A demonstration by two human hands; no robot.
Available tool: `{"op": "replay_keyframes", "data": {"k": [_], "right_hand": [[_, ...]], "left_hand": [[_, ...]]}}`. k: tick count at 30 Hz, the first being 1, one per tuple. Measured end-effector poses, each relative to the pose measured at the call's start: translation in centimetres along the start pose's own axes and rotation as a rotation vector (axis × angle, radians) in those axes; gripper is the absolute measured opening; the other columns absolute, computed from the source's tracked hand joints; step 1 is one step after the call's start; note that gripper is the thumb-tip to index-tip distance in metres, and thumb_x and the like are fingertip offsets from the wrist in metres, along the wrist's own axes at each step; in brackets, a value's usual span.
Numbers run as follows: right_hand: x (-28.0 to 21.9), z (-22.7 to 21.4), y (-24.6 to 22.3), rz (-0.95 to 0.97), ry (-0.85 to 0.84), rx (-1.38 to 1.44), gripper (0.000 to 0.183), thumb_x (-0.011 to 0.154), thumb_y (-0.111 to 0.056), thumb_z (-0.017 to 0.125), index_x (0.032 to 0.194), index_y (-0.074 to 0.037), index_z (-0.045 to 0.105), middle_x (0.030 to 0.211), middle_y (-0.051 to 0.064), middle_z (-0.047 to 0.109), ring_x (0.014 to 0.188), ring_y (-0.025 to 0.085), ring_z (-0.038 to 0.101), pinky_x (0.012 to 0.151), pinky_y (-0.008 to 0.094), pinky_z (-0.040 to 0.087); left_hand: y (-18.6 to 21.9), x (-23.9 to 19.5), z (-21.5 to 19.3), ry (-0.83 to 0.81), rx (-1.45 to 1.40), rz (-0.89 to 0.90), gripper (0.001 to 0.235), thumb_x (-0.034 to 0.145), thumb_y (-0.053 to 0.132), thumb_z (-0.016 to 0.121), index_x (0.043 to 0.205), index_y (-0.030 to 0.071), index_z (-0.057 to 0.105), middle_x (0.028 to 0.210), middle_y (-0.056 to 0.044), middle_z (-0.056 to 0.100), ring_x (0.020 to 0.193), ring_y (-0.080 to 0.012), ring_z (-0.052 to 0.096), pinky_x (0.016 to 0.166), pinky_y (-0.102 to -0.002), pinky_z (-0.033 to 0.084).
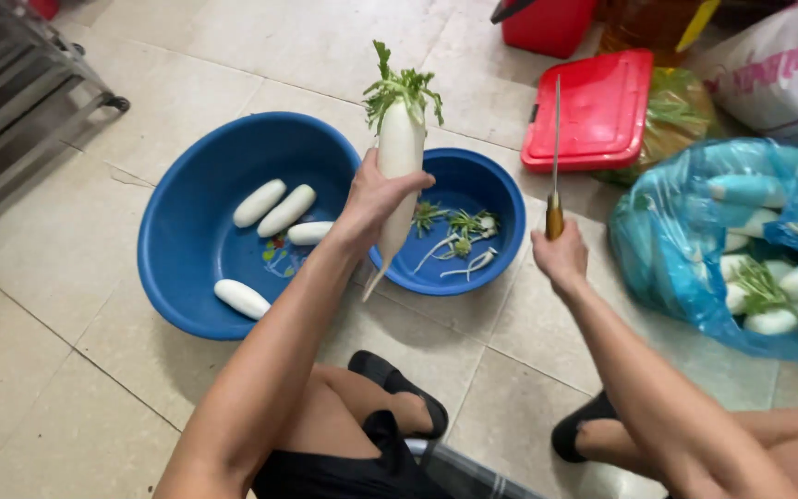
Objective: Peeling and trimming the roots off white radishes using a knife.
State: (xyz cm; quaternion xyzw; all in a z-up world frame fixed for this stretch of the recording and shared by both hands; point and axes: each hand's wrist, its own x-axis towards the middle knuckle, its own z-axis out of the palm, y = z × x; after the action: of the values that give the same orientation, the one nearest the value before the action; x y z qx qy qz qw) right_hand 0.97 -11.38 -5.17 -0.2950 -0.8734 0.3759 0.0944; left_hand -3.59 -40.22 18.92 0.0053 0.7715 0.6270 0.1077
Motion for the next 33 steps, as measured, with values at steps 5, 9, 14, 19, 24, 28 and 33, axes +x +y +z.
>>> {"op": "replay_keyframes", "data": {"k": [5, 9, 14, 19, 24, 28, 33], "right_hand": [[-4.0, 10.2, 4.5, 0.148, -0.015, -0.007, 0.053, 0.086, -0.042, 0.078, 0.118, -0.005, 0.057, 0.109, 0.025, 0.071, 0.104, 0.046, 0.067, 0.091, 0.053, 0.051], [-3.2, 13.8, 6.5, 0.149, 0.065, -0.004, 0.060, 0.076, -0.037, 0.082, 0.119, -0.004, 0.056, 0.107, 0.026, 0.071, 0.102, 0.047, 0.067, 0.091, 0.052, 0.051], [-8.8, 8.2, 8.6, 0.154, -0.013, -0.065, 0.048, 0.087, -0.037, 0.075, 0.117, -0.004, 0.059, 0.104, 0.027, 0.072, 0.101, 0.047, 0.068, 0.091, 0.054, 0.052], [-10.9, 3.4, 7.2, 0.023, 0.188, -0.215, 0.042, 0.088, -0.039, 0.078, 0.109, -0.005, 0.065, 0.111, 0.029, 0.065, 0.093, 0.048, 0.066, 0.078, 0.054, 0.052], [-12.4, -4.7, -6.6, -0.182, -0.221, 0.679, 0.052, 0.109, -0.026, 0.060, 0.157, -0.015, 0.042, 0.079, 0.008, 0.057, 0.060, 0.017, 0.053, 0.052, 0.034, 0.043], [-14.3, -8.1, -12.8, -0.428, -0.359, 0.565, 0.034, 0.105, -0.020, 0.057, 0.134, -0.007, 0.048, 0.082, -0.001, 0.064, 0.064, 0.007, 0.062, 0.057, 0.023, 0.053], [-15.0, -9.9, -13.8, -0.146, -0.527, 0.573, 0.033, 0.102, -0.027, 0.055, 0.130, -0.010, 0.054, 0.068, 0.000, 0.051, 0.050, 0.009, 0.048, 0.042, 0.027, 0.038]], "left_hand": [[-1.6, -2.3, -4.5, 0.104, 0.385, -0.002, 0.075, 0.069, 0.058, 0.081, 0.115, 0.002, 0.064, 0.102, -0.015, 0.075, 0.091, -0.0243, 0.076, 0.078, -0.040, 0.060], [-5.0, -0.5, -6.9, 0.024, 0.651, 0.028, 0.078, 0.069, 0.068, 0.077, 0.114, 0.004, 0.071, 0.110, -0.018, 0.074, 0.105, -0.0323, 0.072, 0.091, -0.044, 0.055], [-6.5, 2.2, -7.1, -0.010, 0.780, 0.115, 0.080, 0.058, 0.051, 0.082, 0.122, 0.006, 0.064, 0.112, -0.020, 0.073, 0.105, -0.0372, 0.071, 0.090, -0.047, 0.054], [-4.1, 2.3, -5.3, -0.118, 0.890, 0.047, 0.080, 0.057, 0.043, 0.085, 0.123, 0.005, 0.062, 0.108, -0.021, 0.074, 0.102, -0.0374, 0.071, 0.088, -0.048, 0.056], [-3.4, 3.2, -2.6, -0.338, 1.146, 0.187, 0.058, 0.056, 0.035, 0.089, 0.103, 0.005, 0.074, 0.101, -0.021, 0.074, 0.098, -0.0368, 0.073, 0.088, -0.046, 0.059], [-2.1, 3.1, -1.3, -0.321, 1.191, 0.241, 0.051, 0.061, 0.029, 0.085, 0.106, 0.009, 0.072, 0.100, -0.020, 0.074, 0.097, -0.0392, 0.072, 0.086, -0.048, 0.059], [-1.6, 3.0, -0.9, -0.315, 1.118, 0.340, 0.052, 0.062, 0.028, 0.081, 0.110, 0.015, 0.068, 0.098, -0.016, 0.075, 0.097, -0.0379, 0.072, 0.084, -0.050, 0.057]]}}
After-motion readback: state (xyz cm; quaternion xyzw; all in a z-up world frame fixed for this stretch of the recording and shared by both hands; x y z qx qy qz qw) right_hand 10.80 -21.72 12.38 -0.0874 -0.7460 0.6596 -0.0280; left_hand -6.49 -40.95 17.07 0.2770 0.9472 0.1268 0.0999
